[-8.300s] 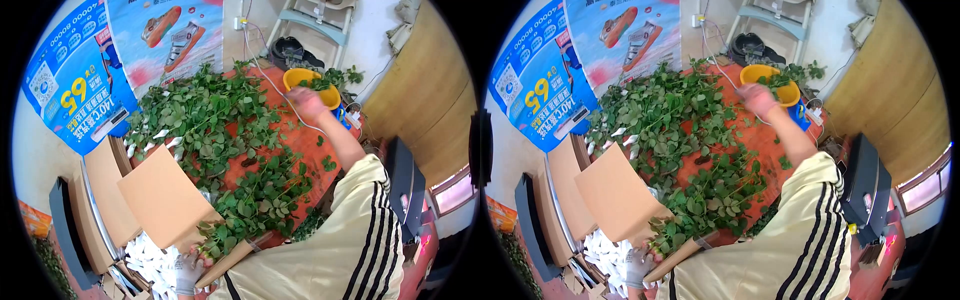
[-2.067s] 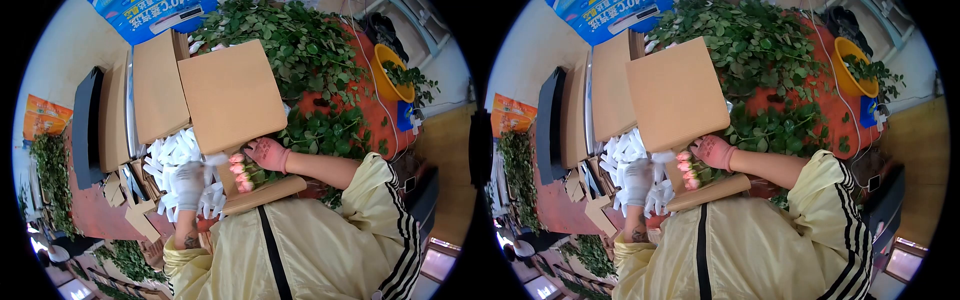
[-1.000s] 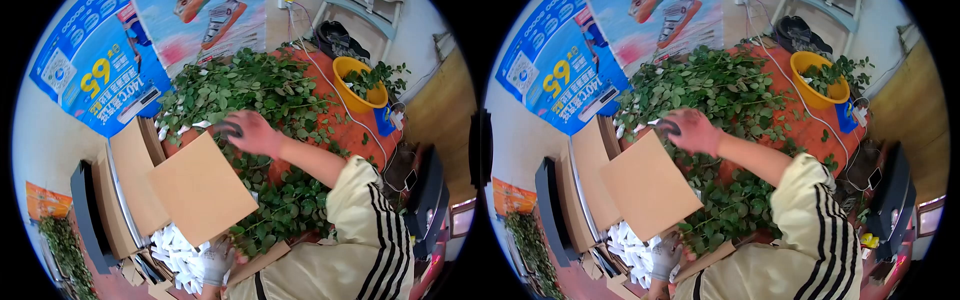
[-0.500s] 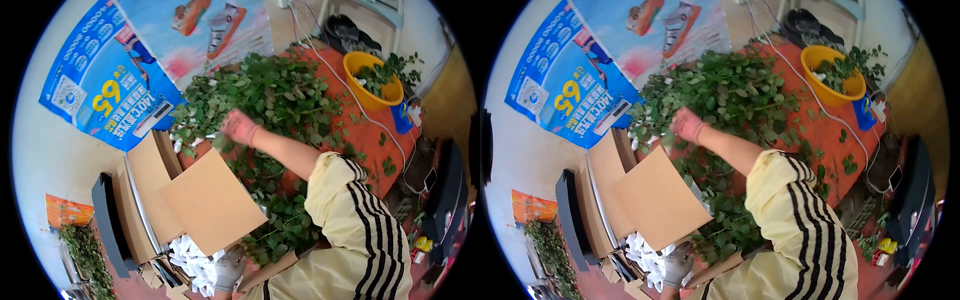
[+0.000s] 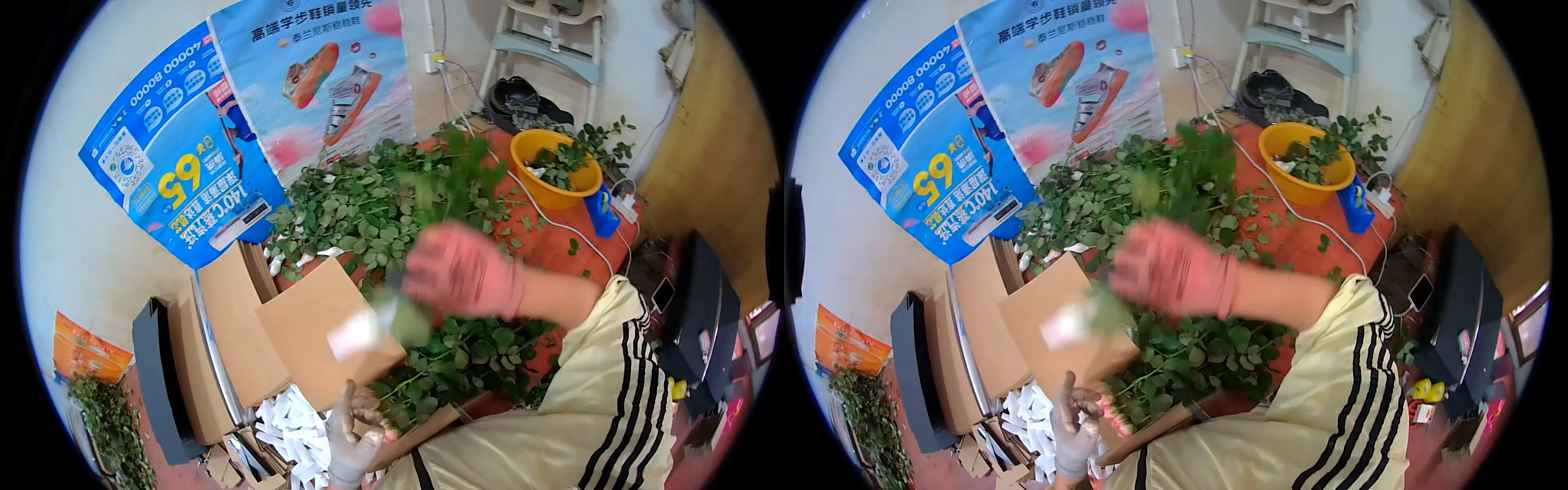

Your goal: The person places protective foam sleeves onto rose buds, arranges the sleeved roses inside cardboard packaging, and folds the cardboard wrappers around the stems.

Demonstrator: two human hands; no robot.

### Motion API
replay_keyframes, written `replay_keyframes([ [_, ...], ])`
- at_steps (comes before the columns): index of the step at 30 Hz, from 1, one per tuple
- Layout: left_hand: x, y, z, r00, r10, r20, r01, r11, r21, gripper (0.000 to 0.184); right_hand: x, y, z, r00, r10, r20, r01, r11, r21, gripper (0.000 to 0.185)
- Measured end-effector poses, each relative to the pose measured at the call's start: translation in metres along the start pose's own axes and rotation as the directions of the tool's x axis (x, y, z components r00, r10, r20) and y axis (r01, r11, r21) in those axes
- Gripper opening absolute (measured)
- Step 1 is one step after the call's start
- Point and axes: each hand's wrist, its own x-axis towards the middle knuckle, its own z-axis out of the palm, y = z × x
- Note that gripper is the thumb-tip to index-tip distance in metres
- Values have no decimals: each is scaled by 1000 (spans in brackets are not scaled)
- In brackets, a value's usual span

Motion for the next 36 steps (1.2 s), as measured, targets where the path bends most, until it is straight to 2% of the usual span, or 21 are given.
replay_keyframes([
  [1, 3, 9, 7, 998, 4, -55, -14, 982, -186, 59, -13, -30, 3, 992, -79, 103, 74, 996, 48, 8],
  [3, 8, 18, 12, 999, -42, -12, 39, 981, -188, 63, -37, -58, 34, 981, -104, 164, 92, 993, 78, 11],
  [5, 12, 19, 13, 956, -288, 56, 294, 938, -185, 72, -52, -76, 54, 969, -117, 219, 137, 988, -77, 19],
  [6, 11, 8, 12, 978, -199, 71, 209, 954, -214, 70, -59, -86, 56, 963, -122, 240, 152, 982, -112, 22],
  [7, 7, -10, 9, 988, -137, 77, 148, 976, -157, 70, -58, -83, 47, 974, -31, 227, 35, 999, -15, 16],
  [8, 10, 15, 16, 981, -141, 130, 168, 961, -220, 53, -57, -75, 41, 973, 46, 228, -67, 994, 88, 18],
  [9, 10, 8, 17, 985, -68, 159, 99, 976, -195, 67, -57, -74, 39, 964, 115, 239, -163, 969, 188, 24],
  [10, 10, 19, 17, 977, -117, 180, 128, 991, -46, 72, -58, -77, 45, 975, 129, 184, -179, 941, 286, 31],
  [11, 14, 21, 19, 984, -15, 178, 5, 998, 55, 76, -58, -73, 46, 981, 154, 116, -186, 916, 355, 39],
  [13, 15, 30, 26, 997, -62, 42, 63, 998, -11, 76, -58, -73, 37, 974, 136, 179, -196, 904, 380, 39],
  [15, 16, 21, 20, 998, -44, -55, 45, 999, 17, 75, -59, -73, 38, 980, 182, 82, -199, 918, 343, 40],
  [16, 17, 17, 19, 993, -34, -117, 39, 998, 46, 74, -59, -72, 27, 956, 213, 201, -277, 881, 384, 42],
  [19, 16, 19, 14, 991, -103, -85, 114, 983, 142, 74, -67, -75, 23, 945, 295, 142, -325, 801, 502, 45],
  [21, 14, 17, 12, 987, -139, -83, 146, 986, 77, 68, -72, -72, 28, 955, 276, 107, -294, 841, 454, 50],
  [24, 12, 9, 11, 991, -134, -11, 134, 989, 65, 53, -74, -74, 30, 942, 269, 198, -332, 822, 462, 53],
  [26, 13, 9, 13, 996, -85, -28, 89, 978, 190, 33, -76, -74, 30, 938, 236, 252, -335, 800, 498, 57],
  [27, 12, 4, 13, 996, -86, -30, 90, 978, 188, 33, -75, -76, 28, 939, 234, 253, -334, 800, 499, 57],
  [29, 11, -8, 13, 988, 93, -121, -71, 982, 174, 21, -69, -83, 19, 928, 321, 190, -373, 799, 471, 61],
  [32, 9, 12, 10, 982, 72, -172, -45, 987, 152, 18, -59, -83, -2, 958, 257, 129, -277, 698, 661, 64],
  [35, 12, 21, 1, 971, 196, -137, -142, 935, 326, 17, -55, -81, -8, 949, 254, 184, -314, 798, 515, 63],
  [36, 12, 26, 0, 972, 160, -172, -102, 947, 305, 14, -54, -72, -7, 949, 272, 159, -315, 800, 511, 63],
])
